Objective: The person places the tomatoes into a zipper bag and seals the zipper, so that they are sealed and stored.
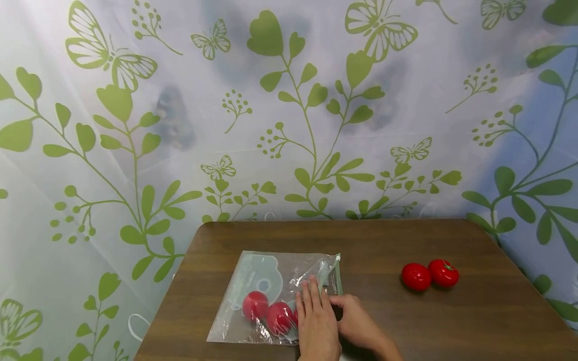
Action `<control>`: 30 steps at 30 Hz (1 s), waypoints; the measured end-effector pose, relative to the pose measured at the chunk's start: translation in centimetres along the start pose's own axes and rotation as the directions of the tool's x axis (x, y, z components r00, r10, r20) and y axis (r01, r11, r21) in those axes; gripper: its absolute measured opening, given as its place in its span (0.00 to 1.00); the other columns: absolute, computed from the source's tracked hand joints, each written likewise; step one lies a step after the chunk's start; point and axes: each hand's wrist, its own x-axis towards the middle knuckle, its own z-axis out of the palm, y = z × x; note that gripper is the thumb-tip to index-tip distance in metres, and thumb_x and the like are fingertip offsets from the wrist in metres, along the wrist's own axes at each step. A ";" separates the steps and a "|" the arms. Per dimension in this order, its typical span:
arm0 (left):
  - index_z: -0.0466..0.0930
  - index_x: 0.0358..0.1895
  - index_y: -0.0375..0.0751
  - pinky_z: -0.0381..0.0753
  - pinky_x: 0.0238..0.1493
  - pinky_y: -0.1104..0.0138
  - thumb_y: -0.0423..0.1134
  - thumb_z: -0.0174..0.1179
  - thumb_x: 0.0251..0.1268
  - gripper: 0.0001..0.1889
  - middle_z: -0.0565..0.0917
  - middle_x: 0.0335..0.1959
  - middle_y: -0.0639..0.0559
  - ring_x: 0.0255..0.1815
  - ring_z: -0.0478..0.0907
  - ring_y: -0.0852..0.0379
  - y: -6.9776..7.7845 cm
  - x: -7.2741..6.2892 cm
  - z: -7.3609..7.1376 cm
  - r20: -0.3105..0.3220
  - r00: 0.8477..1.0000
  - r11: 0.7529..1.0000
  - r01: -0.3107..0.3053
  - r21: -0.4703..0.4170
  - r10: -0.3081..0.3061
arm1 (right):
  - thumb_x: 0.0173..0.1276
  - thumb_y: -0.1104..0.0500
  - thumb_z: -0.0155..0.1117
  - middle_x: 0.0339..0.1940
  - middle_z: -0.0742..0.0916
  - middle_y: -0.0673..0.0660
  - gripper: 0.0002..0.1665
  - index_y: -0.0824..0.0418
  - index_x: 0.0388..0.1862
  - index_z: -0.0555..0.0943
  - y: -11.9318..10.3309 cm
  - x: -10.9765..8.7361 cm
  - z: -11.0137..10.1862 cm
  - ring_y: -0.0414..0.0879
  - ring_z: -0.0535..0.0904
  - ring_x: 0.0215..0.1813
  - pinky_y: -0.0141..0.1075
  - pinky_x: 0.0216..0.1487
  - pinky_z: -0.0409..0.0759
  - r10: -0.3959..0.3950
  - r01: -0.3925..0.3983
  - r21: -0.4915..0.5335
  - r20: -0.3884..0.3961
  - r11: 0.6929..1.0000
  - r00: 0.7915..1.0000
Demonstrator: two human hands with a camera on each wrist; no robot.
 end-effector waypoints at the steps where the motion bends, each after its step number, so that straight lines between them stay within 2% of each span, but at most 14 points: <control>1: 0.79 0.70 0.36 0.69 0.81 0.43 0.41 0.90 0.25 0.55 0.68 0.83 0.33 0.83 0.68 0.35 -0.1 0.0 0.0 -0.002 1.000 1.000 0.001 -0.003 -0.001 | 0.59 0.65 0.82 0.53 0.95 0.48 0.23 0.55 0.55 0.93 0.0 0.0 0.1 0.33 0.87 0.54 0.35 0.60 0.87 -0.003 0.003 0.003 -0.005 1.000 1.000; 5: 0.79 0.70 0.36 0.70 0.80 0.43 0.42 0.91 0.24 0.56 0.69 0.83 0.33 0.83 0.69 0.35 0.0 0.1 0.1 -0.008 1.000 1.000 -0.009 -0.017 0.008 | 0.59 0.64 0.82 0.55 0.94 0.49 0.25 0.58 0.58 0.92 0.3 -0.2 -0.1 0.34 0.87 0.57 0.33 0.63 0.85 -0.005 0.005 0.012 0.001 1.000 1.000; 9: 0.79 0.71 0.37 0.71 0.80 0.43 0.46 0.92 0.24 0.57 0.69 0.83 0.34 0.83 0.69 0.35 0.0 0.0 0.0 0.008 1.000 1.000 -0.016 -0.013 0.017 | 0.65 0.58 0.82 0.59 0.94 0.52 0.26 0.59 0.62 0.91 0.5 -0.6 -1.3 0.35 0.86 0.61 0.32 0.65 0.83 -0.004 0.002 0.032 0.055 0.999 0.998; 13: 0.79 0.71 0.37 0.70 0.80 0.42 0.49 0.90 0.33 0.53 0.69 0.83 0.34 0.83 0.69 0.35 0.0 0.0 -0.1 0.032 0.999 1.000 -0.013 -0.006 0.013 | 0.70 0.52 0.81 0.62 0.93 0.57 0.28 0.60 0.66 0.88 0.9 -1.4 -3.1 0.36 0.88 0.61 0.28 0.62 0.83 0.053 -0.072 0.136 0.139 0.988 0.989; 18: 0.79 0.72 0.39 0.69 0.81 0.43 0.53 0.89 0.38 0.52 0.68 0.83 0.35 0.84 0.68 0.36 -0.1 0.2 -0.2 0.067 0.998 1.000 -0.003 0.016 0.002 | 0.74 0.56 0.77 0.65 0.90 0.67 0.29 0.68 0.69 0.84 2.1 -3.0 -5.8 0.43 0.90 0.62 0.26 0.59 0.85 0.098 -0.147 0.254 0.193 0.956 0.976; 22: 0.79 0.73 0.40 0.69 0.82 0.44 0.55 0.89 0.36 0.54 0.68 0.84 0.36 0.84 0.67 0.37 -0.1 0.3 -0.2 0.083 0.997 1.000 -0.001 0.028 -0.002 | 0.74 0.59 0.76 0.64 0.90 0.70 0.30 0.72 0.69 0.82 3.0 -4.8 -8.3 0.43 0.91 0.61 0.26 0.58 0.86 0.129 -0.165 0.248 0.157 0.955 0.979; 30: 0.79 0.73 0.40 0.70 0.81 0.44 0.56 0.89 0.35 0.55 0.68 0.84 0.36 0.83 0.68 0.37 -0.1 0.1 -0.3 0.079 0.997 1.000 -0.006 0.027 0.003 | 0.76 0.60 0.74 0.64 0.89 0.72 0.28 0.72 0.70 0.82 4.2 -7.8 -13.2 0.34 0.90 0.59 0.25 0.53 0.87 0.216 -0.227 0.166 0.079 0.960 0.973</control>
